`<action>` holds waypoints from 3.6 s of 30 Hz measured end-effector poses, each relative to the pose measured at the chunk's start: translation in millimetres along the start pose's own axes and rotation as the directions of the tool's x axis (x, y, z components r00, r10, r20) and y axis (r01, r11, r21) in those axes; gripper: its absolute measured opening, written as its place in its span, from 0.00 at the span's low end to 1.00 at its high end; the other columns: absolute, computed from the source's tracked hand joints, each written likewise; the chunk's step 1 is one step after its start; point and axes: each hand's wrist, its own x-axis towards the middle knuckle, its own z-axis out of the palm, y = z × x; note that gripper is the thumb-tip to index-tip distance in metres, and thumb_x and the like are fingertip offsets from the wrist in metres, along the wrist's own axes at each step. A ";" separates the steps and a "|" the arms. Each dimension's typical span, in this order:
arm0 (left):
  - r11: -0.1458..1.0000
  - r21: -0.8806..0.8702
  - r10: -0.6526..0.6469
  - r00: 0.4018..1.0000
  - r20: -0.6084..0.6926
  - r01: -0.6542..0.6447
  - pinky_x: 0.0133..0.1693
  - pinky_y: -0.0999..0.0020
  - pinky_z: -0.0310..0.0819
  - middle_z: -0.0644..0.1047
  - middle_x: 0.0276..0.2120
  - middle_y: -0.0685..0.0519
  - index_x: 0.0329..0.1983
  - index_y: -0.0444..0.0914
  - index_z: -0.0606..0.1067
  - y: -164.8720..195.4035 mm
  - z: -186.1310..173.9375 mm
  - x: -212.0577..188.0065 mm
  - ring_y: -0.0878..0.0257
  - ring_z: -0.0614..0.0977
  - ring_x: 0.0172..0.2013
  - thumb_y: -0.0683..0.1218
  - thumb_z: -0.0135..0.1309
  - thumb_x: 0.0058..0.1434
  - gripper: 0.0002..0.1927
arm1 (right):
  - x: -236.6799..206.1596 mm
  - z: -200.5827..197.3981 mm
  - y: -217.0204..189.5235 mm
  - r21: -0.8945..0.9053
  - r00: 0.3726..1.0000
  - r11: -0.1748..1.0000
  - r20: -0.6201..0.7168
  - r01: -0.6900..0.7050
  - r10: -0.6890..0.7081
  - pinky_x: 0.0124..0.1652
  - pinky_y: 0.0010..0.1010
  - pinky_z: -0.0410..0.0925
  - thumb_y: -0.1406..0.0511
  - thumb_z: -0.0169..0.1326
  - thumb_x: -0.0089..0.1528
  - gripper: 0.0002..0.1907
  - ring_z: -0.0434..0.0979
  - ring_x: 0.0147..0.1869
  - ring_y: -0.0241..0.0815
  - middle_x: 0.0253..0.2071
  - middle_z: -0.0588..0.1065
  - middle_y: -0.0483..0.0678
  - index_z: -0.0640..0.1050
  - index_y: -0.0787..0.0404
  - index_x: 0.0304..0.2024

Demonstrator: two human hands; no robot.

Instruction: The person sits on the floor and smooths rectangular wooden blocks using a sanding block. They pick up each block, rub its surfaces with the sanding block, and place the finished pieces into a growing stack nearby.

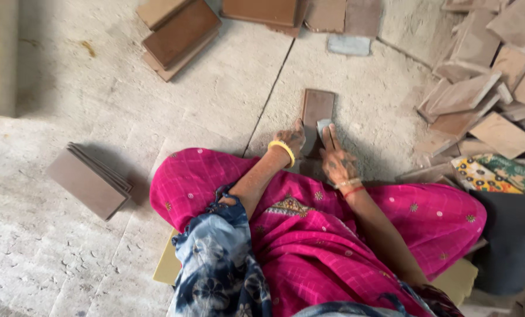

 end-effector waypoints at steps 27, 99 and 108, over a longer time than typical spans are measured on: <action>0.998 -0.012 -0.057 0.994 0.095 0.058 0.59 0.50 0.67 0.75 0.56 0.37 0.73 0.25 0.41 5.0 -14.2 -4.8 0.44 0.76 0.58 0.59 0.68 0.54 0.62 | 16.9 15.2 10.5 -0.065 0.996 0.997 0.074 0.049 -0.044 0.27 0.31 0.75 0.64 0.49 0.68 0.33 0.85 0.40 0.47 0.82 0.42 0.53 0.60 0.60 0.75; 0.999 0.043 0.002 0.987 0.162 -0.009 0.58 0.53 0.70 0.75 0.59 0.47 0.57 0.42 0.76 -7.8 -7.5 1.3 0.49 0.75 0.60 0.62 0.63 0.57 0.30 | 96.3 10.9 -10.4 0.177 0.986 0.984 -0.166 0.031 -0.001 0.34 0.34 0.77 0.58 0.46 0.70 0.34 0.81 0.58 0.45 0.80 0.46 0.49 0.54 0.59 0.76; 0.995 0.096 -0.005 0.985 0.172 -0.011 0.56 0.55 0.74 0.78 0.57 0.48 0.56 0.44 0.78 -5.0 -15.7 -0.3 0.51 0.78 0.59 0.60 0.60 0.61 0.25 | 75.2 8.8 4.9 0.013 0.997 0.998 -0.062 -0.054 0.055 0.33 0.35 0.75 0.61 0.47 0.71 0.36 0.85 0.44 0.48 0.82 0.46 0.52 0.53 0.61 0.78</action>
